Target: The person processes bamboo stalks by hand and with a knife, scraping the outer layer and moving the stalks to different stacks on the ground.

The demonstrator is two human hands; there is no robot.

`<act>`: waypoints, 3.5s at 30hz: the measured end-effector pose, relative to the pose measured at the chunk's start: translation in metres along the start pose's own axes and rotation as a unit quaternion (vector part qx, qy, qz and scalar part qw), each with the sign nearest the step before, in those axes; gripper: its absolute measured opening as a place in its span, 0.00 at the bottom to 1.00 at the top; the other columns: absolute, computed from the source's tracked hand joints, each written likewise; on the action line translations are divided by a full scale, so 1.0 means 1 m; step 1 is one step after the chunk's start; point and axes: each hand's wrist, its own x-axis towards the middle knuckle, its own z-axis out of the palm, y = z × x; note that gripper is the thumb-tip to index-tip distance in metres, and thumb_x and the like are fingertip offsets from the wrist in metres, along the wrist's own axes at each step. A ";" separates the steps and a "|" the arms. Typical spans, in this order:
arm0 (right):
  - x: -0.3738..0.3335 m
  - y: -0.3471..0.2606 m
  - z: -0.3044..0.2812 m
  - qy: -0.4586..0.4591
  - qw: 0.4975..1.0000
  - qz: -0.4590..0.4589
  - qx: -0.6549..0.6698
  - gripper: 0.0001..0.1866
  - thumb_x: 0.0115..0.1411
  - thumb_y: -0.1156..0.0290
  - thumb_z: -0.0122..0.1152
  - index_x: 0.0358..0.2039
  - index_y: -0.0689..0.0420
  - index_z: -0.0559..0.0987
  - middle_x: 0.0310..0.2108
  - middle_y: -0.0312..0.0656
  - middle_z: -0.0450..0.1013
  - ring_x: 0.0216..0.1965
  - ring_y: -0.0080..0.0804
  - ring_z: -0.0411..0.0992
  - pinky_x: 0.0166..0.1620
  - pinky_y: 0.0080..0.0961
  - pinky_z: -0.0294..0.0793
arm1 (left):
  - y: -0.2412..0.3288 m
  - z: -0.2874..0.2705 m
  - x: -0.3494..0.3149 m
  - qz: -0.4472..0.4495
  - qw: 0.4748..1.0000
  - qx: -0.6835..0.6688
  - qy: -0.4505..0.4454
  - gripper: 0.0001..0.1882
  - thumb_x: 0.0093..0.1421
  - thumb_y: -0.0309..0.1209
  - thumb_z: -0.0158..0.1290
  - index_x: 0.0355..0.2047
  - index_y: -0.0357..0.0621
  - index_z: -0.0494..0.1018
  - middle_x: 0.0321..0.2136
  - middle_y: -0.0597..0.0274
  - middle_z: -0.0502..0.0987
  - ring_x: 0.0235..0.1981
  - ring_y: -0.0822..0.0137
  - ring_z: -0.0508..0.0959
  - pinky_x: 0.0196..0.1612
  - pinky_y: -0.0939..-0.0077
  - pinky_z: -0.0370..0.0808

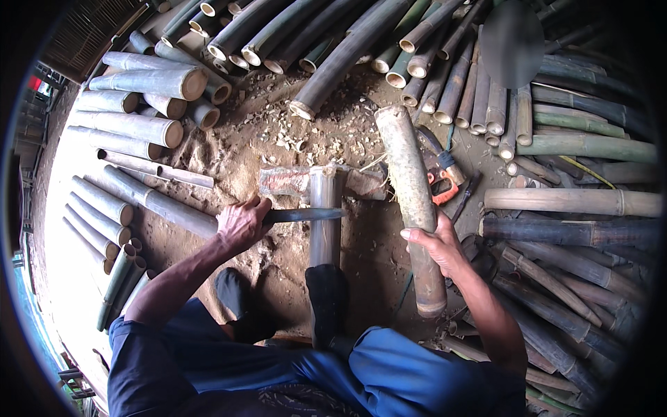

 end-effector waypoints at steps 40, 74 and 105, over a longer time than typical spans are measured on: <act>0.075 -0.049 0.014 -0.117 0.436 -0.450 -0.771 0.32 0.46 0.61 0.78 0.47 0.62 0.73 0.33 0.42 0.73 0.34 0.38 0.77 0.33 0.37 0.77 | -0.007 0.010 0.020 -0.044 0.997 0.047 -0.041 0.06 0.67 0.31 0.48 0.42 0.47 0.72 0.37 0.48 0.81 0.33 0.45 0.84 0.32 0.46 0.79; 0.066 -0.023 0.036 -0.182 0.440 -0.717 -0.510 0.29 0.41 0.60 0.76 0.42 0.60 0.76 0.30 0.38 0.72 0.31 0.35 0.75 0.33 0.33 0.74 | -0.010 0.014 0.029 -0.007 0.997 0.067 -0.042 0.09 0.71 0.33 0.43 0.48 0.47 0.68 0.38 0.47 0.81 0.36 0.47 0.84 0.37 0.50 0.81; 0.087 -0.050 0.029 -0.158 0.465 -0.544 -0.680 0.29 0.46 0.61 0.76 0.45 0.59 0.74 0.37 0.44 0.74 0.37 0.37 0.76 0.41 0.37 0.76 | -0.018 0.020 0.034 0.003 0.996 0.092 -0.018 0.11 0.71 0.34 0.43 0.50 0.48 0.67 0.41 0.51 0.78 0.40 0.52 0.83 0.45 0.53 0.78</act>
